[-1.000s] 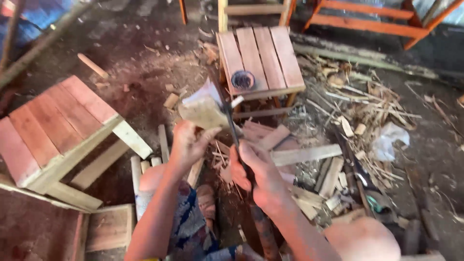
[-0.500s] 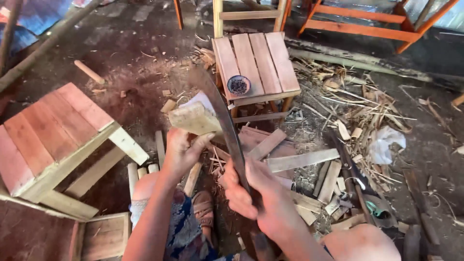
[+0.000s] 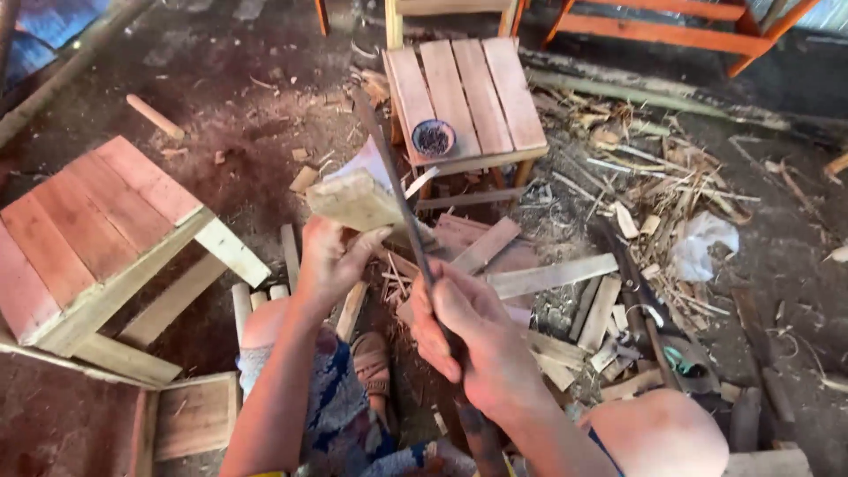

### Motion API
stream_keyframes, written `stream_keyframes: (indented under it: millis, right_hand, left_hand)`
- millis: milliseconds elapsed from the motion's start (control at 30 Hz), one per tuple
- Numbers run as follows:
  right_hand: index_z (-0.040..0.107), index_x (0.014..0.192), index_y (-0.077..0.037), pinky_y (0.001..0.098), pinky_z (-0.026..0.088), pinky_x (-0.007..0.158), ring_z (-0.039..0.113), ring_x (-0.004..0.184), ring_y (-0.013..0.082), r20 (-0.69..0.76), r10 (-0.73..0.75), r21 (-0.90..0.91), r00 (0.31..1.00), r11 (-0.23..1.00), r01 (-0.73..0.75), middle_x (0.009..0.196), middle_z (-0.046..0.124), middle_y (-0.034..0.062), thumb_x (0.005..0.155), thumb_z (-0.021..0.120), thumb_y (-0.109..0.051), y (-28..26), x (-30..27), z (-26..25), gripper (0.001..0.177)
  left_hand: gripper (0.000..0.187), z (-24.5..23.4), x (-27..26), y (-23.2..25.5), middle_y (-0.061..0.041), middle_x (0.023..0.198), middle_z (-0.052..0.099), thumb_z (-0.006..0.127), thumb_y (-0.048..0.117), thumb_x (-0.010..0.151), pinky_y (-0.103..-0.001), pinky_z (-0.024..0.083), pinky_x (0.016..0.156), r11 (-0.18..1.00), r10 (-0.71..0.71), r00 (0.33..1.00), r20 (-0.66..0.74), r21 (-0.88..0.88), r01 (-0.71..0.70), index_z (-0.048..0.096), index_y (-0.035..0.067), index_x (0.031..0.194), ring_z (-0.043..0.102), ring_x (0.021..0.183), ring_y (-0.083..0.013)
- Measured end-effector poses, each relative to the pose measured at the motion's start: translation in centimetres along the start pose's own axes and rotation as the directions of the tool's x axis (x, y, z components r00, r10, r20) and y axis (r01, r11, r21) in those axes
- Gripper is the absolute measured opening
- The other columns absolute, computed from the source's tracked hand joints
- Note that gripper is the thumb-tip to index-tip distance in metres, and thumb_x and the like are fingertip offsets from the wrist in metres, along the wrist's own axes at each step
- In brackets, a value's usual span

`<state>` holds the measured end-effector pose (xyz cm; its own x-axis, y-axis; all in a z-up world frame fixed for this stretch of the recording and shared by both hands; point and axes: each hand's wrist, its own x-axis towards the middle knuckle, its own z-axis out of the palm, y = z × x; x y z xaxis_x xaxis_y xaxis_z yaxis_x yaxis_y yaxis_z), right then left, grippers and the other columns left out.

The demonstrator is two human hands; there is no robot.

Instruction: Shaping the edge of a wooden plank by shaving it with a curved blade in a workshop setting.

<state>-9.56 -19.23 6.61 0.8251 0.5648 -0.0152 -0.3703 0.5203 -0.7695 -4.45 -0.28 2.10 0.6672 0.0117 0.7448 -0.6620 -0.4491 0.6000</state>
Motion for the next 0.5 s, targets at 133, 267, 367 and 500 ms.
stream_keyframes:
  millis: [133, 267, 367, 500]
  right_hand:
    - [0.048, 0.066, -0.006, 0.0195, 0.027, 0.031, 0.034, 0.025, 0.0104, -0.273, -0.087, -0.225, 0.958, 0.974, 0.024, 0.035, 0.038, 0.0028, 0.094, 0.054, -0.027, 5.2, 2.8, -5.7, 0.036]
    - [0.046, 0.059, -0.009, 0.0181, 0.026, 0.028, 0.035, 0.026, 0.0079, -0.381, 0.094, -0.027, 0.920, 0.993, -0.112, 0.036, 0.039, 0.0007, 0.092, 0.057, -0.032, 8.8, 3.6, -10.6, 0.041]
    - [0.048, 0.068, -0.010, 0.0191, 0.025, 0.026, 0.035, 0.026, 0.0096, -0.258, 0.060, 0.001, 0.964, 0.998, -0.061, 0.041, 0.039, 0.0020, 0.092, 0.057, -0.034, 0.9, 3.7, -4.2, 0.035]
    - [0.050, 0.109, 0.007, 0.0200, 0.024, 0.036, 0.033, 0.040, 0.0069, 0.094, 0.043, 0.372, 0.995, 0.925, -0.075, 0.057, 0.044, 0.0016, 0.093, 0.053, -0.025, -1.5, 1.3, -2.5, 0.036]
  left_hand:
    - [0.013, -0.5, -0.7, -0.9, -0.015, 0.077, 0.067, 0.074, -0.002, 0.076, -0.043, 0.055, 0.070, 0.999, 0.021, 1.000, 0.011, -0.041, -0.021, 0.063, -0.001, 0.083, 0.067, 0.070, -0.0295]
    - [0.013, -1.2, -0.9, -1.5, -0.013, 0.076, 0.067, 0.073, 0.000, 0.074, -0.042, 0.054, 0.073, 0.999, -0.029, 0.999, 0.029, -0.038, 0.030, 0.064, 0.000, 0.084, 0.066, 0.070, -0.0282]
    - [0.011, -1.9, 0.3, -2.5, -0.011, 0.080, 0.065, 0.071, 0.004, 0.081, -0.039, 0.052, 0.077, 0.999, 0.003, 0.999, 0.052, -0.035, -0.001, 0.062, 0.000, 0.086, 0.065, 0.072, -0.0261]
    - [0.017, -1.5, -0.6, -2.3, -0.006, 0.081, 0.066, 0.069, 0.009, 0.078, -0.027, 0.049, 0.064, 0.993, -0.120, 0.991, 0.056, 0.022, 0.119, 0.062, 0.000, 0.090, 0.061, 0.068, -0.0164]
